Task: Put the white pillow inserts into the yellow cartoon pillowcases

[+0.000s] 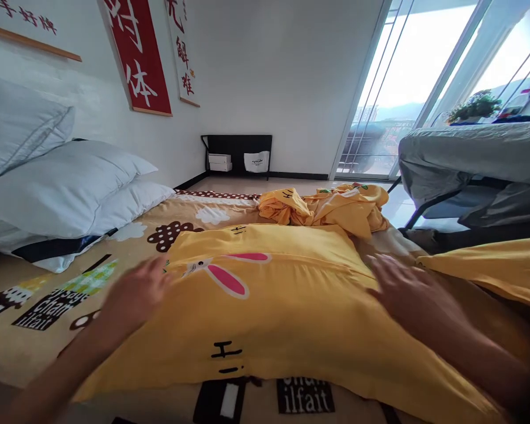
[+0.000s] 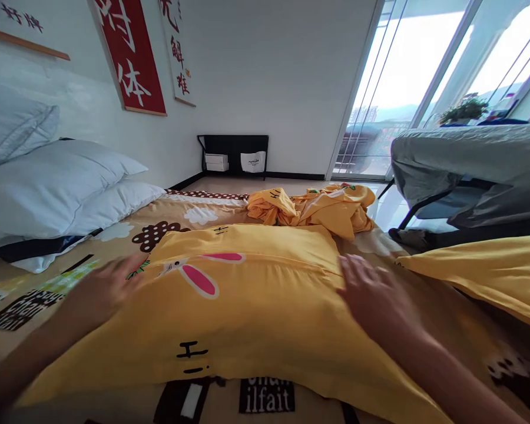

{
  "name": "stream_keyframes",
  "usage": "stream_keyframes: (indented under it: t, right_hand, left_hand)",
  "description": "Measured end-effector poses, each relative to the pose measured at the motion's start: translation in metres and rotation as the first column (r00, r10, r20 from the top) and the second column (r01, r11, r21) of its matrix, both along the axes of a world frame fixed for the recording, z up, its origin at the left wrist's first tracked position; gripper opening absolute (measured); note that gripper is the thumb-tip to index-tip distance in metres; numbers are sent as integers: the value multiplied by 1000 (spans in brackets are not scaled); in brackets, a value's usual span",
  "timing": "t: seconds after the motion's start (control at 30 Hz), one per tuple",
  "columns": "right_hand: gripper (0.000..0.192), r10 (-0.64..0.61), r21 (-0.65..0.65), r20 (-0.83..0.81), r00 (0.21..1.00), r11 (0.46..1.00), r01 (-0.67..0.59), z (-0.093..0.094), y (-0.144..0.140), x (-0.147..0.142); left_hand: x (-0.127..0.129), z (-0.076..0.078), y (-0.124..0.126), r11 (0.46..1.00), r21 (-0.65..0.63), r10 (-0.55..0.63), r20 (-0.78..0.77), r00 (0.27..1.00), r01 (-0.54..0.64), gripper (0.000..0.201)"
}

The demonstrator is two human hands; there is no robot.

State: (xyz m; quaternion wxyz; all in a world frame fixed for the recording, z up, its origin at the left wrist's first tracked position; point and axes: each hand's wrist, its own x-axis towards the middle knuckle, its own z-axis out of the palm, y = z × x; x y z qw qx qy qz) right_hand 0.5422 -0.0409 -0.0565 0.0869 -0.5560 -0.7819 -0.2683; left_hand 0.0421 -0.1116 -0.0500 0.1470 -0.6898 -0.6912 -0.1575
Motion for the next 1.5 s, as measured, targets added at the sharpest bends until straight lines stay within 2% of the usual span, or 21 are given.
stream_keyframes:
  t: [0.07, 0.13, 0.2, 0.27, 0.33, 0.4, 0.5, 0.57, 0.7, 0.8, 0.87, 0.93, 1.0, 1.03, 1.13, 1.2, 1.27, 1.33, 1.4, 1.5]
  right_hand:
    - [60, 204, -125, -90, 975, 969, -214, 6, 25, -59]
    - [65, 327, -225, -239, 915, 897, -379, 1, 32, -112]
    - [62, 345, -246, -352, 870, 863, -441, -15, 28, -147]
    - [59, 386, -250, -373, 843, 834, -492, -32, 21, -160]
    - [58, 414, -253, -374, 830, 815, -521, -42, 17, -153]
    - [58, 376, -257, -394, 839, 831, -494, -42, 18, -134]
    - [58, 226, -289, -436, 871, 882, -373, -40, 26, -95]
    - [60, 131, -333, -456, 880, 892, -305, -46, 27, -67]
    - [62, -7, -391, -455, 890, 900, -193, -66, 24, -16]
    - [64, -165, -461, -465, 870, 884, -79, -73, 30, 17]
    - [66, -273, -541, -459, 846, 840, -22, -71, 42, 34]
    - [69, -341, -592, -431, 835, 805, 23, -66, 57, 43]
    - [72, -334, -575, -406, 851, 817, 47, -57, 73, 38]
    - [73, -304, -550, -395, 867, 834, 42, -51, 80, 29]
    - [71, -161, -512, -352, 922, 858, -45, -27, 101, -26]
    - [70, -62, -524, -336, 940, 841, -131, -8, 114, -75]
    - [71, 9, -498, -347, 938, 846, -192, 7, 127, -120]
    - [68, 51, -462, -365, 929, 857, -229, 16, 141, -153]
    - [61, 75, -457, -376, 923, 852, -255, 13, 155, -168]
    - [57, 76, -515, -380, 922, 811, -279, -9, 173, -164]
  left_hand:
    - [65, 18, 35, 984, 19, -180, 59, 982, 179, 50]
    - [117, 14, 61, 958, 27, -286, 140, 948, 285, 52]
    - [147, -12, 76, 951, -13, -300, 204, 932, 308, 53]
    - [155, -45, 79, 940, -71, -312, 222, 924, 334, 53]
    - [145, -71, 73, 924, -113, -336, 218, 916, 366, 54]
    - [123, -83, 65, 930, -131, -315, 195, 929, 343, 53]
    - [77, -87, 53, 971, -150, -163, 142, 976, 184, 53]
    - [43, -92, 43, 982, -176, -43, 114, 993, 63, 56]
    - [-22, -116, 13, 966, -228, 150, 114, 982, -121, 64]
    - [-57, -131, -9, 953, -253, 206, 125, 970, -170, 69]
    - [-67, -129, -21, 932, -299, 240, 88, 967, -204, 65]
    - [-63, -116, -26, 910, -326, 277, 17, 961, -257, 55]
    - [-41, -93, -21, 922, -276, 266, -51, 963, -270, 50]
    - [-24, -80, -12, 944, -229, 227, -68, 971, -237, 49]
    - [46, -38, 39, 987, -159, 21, -13, 1000, -23, 48]
    - [96, -13, 88, 975, -179, -120, 84, 989, 133, 52]
    - [140, 4, 139, 952, -172, -233, 138, 963, 255, 53]
    - [170, 10, 182, 920, -198, -310, 159, 937, 338, 55]
    - [182, 3, 213, 894, -221, -362, 156, 919, 389, 56]
    - [162, -26, 236, 875, -268, -374, 153, 915, 403, 58]
